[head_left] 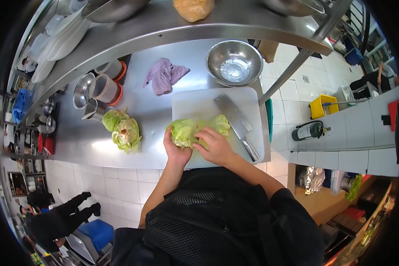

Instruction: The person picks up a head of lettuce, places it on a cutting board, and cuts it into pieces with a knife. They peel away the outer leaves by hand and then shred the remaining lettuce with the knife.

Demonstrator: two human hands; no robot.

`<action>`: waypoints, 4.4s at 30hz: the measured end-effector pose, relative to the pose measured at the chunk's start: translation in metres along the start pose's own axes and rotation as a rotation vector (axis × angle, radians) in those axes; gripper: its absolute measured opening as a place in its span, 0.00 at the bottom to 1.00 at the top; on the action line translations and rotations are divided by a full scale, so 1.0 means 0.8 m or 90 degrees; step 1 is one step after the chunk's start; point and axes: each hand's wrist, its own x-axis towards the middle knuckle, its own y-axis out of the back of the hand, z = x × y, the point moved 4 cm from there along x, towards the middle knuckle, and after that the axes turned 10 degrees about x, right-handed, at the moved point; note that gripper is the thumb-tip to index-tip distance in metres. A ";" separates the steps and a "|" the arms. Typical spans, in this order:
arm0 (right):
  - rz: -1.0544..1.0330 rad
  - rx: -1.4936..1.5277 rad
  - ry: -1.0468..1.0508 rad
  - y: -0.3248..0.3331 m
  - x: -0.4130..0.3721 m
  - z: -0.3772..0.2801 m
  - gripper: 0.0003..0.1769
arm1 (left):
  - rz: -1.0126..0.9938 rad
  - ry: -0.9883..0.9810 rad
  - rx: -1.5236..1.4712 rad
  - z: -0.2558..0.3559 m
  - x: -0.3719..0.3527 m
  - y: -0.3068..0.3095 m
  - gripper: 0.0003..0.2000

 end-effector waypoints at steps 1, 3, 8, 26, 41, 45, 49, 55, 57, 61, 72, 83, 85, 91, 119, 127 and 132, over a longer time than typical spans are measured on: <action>-0.010 0.000 0.002 -0.005 0.000 0.001 0.13 | 0.027 -0.012 -0.002 0.000 -0.004 0.000 0.26; 0.002 -0.029 0.029 -0.009 -0.003 0.007 0.11 | 0.025 -0.005 -0.018 0.001 -0.011 -0.002 0.24; 0.014 0.005 0.013 -0.015 -0.003 0.006 0.08 | 0.055 0.003 -0.045 -0.001 -0.010 0.013 0.24; 0.143 0.715 -0.494 -0.010 -0.011 0.063 0.30 | -0.175 -0.121 0.288 0.020 0.011 0.010 0.31; 0.052 0.265 -0.359 0.014 -0.012 0.075 0.19 | -0.171 0.118 0.435 0.027 -0.006 0.060 0.29; 0.222 -0.013 -0.343 0.104 -0.087 0.086 0.21 | -0.074 0.023 0.570 0.016 -0.019 0.062 0.26; 0.061 -0.381 -0.358 0.127 -0.131 0.078 0.30 | -0.018 -0.162 0.908 0.011 -0.021 0.070 0.26; 0.089 -0.296 -0.475 0.139 -0.130 0.082 0.32 | 0.008 -0.158 1.103 0.007 -0.017 0.034 0.25; 0.129 -0.227 -0.486 0.149 -0.135 0.071 0.31 | 0.006 0.021 0.948 0.000 -0.015 0.026 0.23; 0.160 -0.066 -0.556 0.167 -0.169 0.034 0.27 | -0.181 -0.096 0.912 -0.014 -0.028 -0.030 0.22; 0.128 -0.032 -0.673 0.196 -0.196 -0.017 0.26 | -0.328 -0.294 1.388 -0.180 0.040 -0.147 0.18; -0.097 -0.062 -0.668 0.223 -0.193 -0.036 0.22 | -0.378 -0.289 1.466 -0.180 0.054 -0.149 0.20; -0.120 -0.058 -0.679 0.232 -0.180 -0.036 0.19 | -0.418 -0.321 1.458 -0.183 0.057 -0.147 0.21; -0.096 -0.107 -0.669 0.189 -0.188 0.024 0.13 | -0.440 -0.319 1.483 -0.186 0.065 -0.134 0.21; 0.038 -0.097 -0.692 0.222 -0.199 0.003 0.16 | -0.484 -0.443 1.348 -0.162 0.055 -0.172 0.33; 0.068 -0.080 -0.666 0.216 -0.207 -0.005 0.16 | -0.650 -0.276 1.340 -0.154 0.066 -0.160 0.22; 0.040 -0.052 -0.641 0.217 -0.206 -0.022 0.16 | -0.700 -0.252 1.324 -0.150 0.064 -0.157 0.22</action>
